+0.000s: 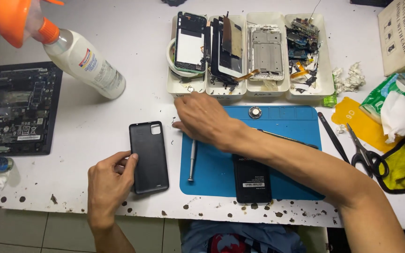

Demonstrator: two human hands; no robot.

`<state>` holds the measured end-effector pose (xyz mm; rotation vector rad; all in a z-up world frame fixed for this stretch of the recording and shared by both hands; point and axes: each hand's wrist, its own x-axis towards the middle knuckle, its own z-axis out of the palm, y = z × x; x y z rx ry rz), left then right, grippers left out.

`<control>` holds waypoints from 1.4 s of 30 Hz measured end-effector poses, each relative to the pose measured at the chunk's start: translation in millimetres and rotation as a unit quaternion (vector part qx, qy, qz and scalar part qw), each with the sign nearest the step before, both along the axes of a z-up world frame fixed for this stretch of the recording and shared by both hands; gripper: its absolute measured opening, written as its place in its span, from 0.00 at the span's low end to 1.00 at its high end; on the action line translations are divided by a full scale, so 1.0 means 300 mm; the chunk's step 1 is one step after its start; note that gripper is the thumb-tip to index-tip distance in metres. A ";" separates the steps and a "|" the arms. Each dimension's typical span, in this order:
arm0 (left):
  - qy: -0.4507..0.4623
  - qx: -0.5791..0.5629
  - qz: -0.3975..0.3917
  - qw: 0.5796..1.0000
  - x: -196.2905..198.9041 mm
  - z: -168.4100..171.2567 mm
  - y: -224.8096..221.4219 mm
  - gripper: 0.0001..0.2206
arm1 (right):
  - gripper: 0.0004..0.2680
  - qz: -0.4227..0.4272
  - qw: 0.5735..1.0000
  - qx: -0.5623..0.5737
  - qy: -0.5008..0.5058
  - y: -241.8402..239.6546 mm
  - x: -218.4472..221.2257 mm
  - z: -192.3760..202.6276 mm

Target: Disassembling a smartphone to access internal components using a screwdriver and prying tools.

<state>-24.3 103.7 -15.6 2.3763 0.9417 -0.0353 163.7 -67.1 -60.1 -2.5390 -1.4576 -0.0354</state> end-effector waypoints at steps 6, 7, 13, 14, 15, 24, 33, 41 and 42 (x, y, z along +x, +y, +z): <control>-0.023 0.043 -0.051 0.998 -0.004 -0.031 0.019 0.14 | 0.21 -0.008 0.997 0.014 -0.072 0.092 -0.048 -0.061; -0.023 0.043 -0.052 0.997 -0.007 -0.031 0.018 0.14 | 0.21 -0.010 0.997 0.014 -0.072 0.098 -0.047 -0.060; -0.019 0.051 -0.040 0.998 -0.004 -0.027 0.008 0.10 | 0.07 0.018 0.982 0.056 -0.182 0.129 -0.019 -0.122; -0.015 0.053 -0.038 0.998 -0.004 -0.028 0.009 0.10 | 0.06 0.044 0.978 0.066 -0.193 0.121 -0.022 -0.108; -0.012 0.056 -0.036 0.998 -0.005 -0.030 0.009 0.10 | 0.04 0.070 0.974 0.075 -0.204 0.112 -0.024 -0.095; 0.021 0.084 -0.063 0.994 0.005 -0.034 0.014 0.10 | 0.03 0.094 0.986 0.067 -0.121 0.062 -0.026 -0.123; -0.223 0.090 -0.275 0.931 0.358 0.082 0.021 0.12 | 0.06 -0.071 0.974 0.105 -0.187 -0.064 0.258 0.075; -0.249 -0.058 -0.227 0.940 0.737 -0.024 0.071 0.16 | 0.07 -0.021 0.989 0.069 -0.126 -0.016 0.359 0.055; -0.247 -0.057 -0.224 0.941 0.742 -0.023 0.063 0.15 | 0.07 -0.016 0.990 0.060 -0.128 -0.008 0.365 0.040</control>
